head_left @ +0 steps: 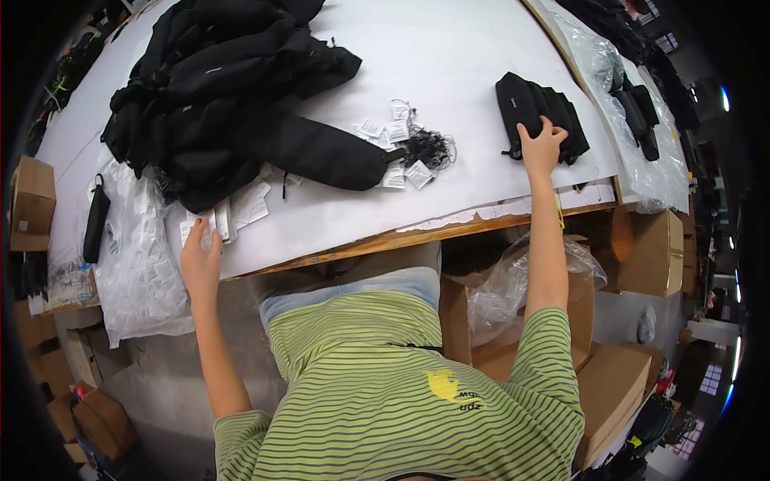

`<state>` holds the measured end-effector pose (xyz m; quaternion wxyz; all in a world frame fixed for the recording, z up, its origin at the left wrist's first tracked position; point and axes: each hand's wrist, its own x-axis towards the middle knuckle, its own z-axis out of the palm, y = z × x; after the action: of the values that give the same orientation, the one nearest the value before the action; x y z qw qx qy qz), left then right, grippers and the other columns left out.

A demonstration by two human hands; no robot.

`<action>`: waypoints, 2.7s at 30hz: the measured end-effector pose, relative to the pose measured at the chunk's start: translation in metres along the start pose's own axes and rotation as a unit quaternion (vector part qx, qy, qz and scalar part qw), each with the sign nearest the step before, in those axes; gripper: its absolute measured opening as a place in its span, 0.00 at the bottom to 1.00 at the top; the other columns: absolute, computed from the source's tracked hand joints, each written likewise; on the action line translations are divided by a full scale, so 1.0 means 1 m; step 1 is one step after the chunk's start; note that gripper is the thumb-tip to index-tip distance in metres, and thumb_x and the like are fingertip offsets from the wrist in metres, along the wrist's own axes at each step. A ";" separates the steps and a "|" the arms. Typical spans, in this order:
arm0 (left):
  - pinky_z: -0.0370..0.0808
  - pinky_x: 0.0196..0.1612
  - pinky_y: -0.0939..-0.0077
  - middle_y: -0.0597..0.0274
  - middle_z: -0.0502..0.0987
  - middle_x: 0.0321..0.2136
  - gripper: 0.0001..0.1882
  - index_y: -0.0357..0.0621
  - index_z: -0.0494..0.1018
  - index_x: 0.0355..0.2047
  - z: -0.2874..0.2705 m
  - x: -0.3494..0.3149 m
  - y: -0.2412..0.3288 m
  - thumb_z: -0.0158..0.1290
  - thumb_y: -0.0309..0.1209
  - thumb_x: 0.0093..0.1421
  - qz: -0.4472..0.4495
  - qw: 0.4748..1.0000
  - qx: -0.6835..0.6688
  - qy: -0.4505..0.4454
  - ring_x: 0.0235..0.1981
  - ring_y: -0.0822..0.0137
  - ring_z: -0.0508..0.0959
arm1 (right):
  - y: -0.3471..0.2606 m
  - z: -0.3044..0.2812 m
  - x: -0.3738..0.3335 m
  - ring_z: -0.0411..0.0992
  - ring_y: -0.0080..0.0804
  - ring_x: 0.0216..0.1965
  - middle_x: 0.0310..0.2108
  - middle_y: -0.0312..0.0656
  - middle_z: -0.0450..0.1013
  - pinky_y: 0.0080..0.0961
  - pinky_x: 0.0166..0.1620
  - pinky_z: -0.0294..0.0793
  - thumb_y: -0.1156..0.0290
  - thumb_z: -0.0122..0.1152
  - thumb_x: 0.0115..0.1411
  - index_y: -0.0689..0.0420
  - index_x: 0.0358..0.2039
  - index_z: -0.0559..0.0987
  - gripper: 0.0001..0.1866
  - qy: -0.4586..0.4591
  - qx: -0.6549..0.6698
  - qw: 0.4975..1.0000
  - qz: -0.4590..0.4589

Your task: Sort and inspect small black pouches and tags on a large warehouse table.

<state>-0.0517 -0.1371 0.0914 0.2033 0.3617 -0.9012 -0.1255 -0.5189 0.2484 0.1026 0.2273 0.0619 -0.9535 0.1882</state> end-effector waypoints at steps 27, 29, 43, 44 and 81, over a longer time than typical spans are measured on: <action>0.68 0.46 0.65 0.53 0.73 0.38 0.20 0.39 0.69 0.42 -0.007 0.001 -0.022 0.56 0.40 0.55 -0.068 0.997 -0.005 0.028 0.42 0.52 0.72 | -0.092 -0.068 -0.031 0.59 0.10 0.19 0.18 0.27 0.68 0.11 0.21 0.53 0.70 0.65 0.52 0.59 0.24 0.77 0.07 -0.196 0.416 0.879 -0.121; 0.68 0.47 0.65 0.52 0.74 0.40 0.22 0.40 0.69 0.44 -0.008 0.001 -0.023 0.57 0.41 0.54 -0.061 0.998 -0.005 0.029 0.43 0.51 0.72 | -0.097 -0.078 -0.034 0.60 0.10 0.19 0.18 0.28 0.68 0.11 0.21 0.54 0.70 0.65 0.53 0.59 0.25 0.77 0.07 -0.212 0.458 0.859 -0.085; 0.69 0.45 0.78 0.56 0.75 0.40 0.17 0.38 0.69 0.47 -0.055 0.004 0.016 0.44 0.37 0.65 -0.125 0.954 -0.221 0.159 0.40 0.68 0.74 | -0.024 -0.048 -0.058 0.71 0.39 0.31 0.25 0.41 0.70 0.33 0.35 0.70 0.70 0.64 0.46 0.56 0.30 0.74 0.10 -0.292 0.020 0.947 -0.133; 0.68 0.45 0.79 0.59 0.75 0.39 0.17 0.36 0.69 0.47 -0.054 0.004 0.015 0.43 0.36 0.66 -0.114 0.939 -0.288 0.147 0.39 0.70 0.74 | -0.034 -0.046 -0.063 0.72 0.39 0.32 0.26 0.41 0.70 0.32 0.35 0.70 0.69 0.64 0.47 0.55 0.30 0.75 0.10 -0.307 0.067 0.931 -0.184; 0.67 0.20 0.78 0.59 0.77 0.21 0.17 0.45 0.76 0.43 0.000 -0.044 0.188 0.56 0.20 0.52 0.194 0.939 -0.278 -0.057 0.16 0.67 0.73 | -0.167 -0.119 -0.219 0.55 0.11 0.15 0.13 0.28 0.61 0.12 0.20 0.53 0.73 0.61 0.55 0.60 0.29 0.76 0.04 -0.366 0.504 0.782 -0.024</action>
<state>-0.1361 0.0269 0.1498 0.2642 0.1014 -0.8932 -0.3495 -0.2418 0.1477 0.1558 -0.1981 0.2543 -0.7327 0.5994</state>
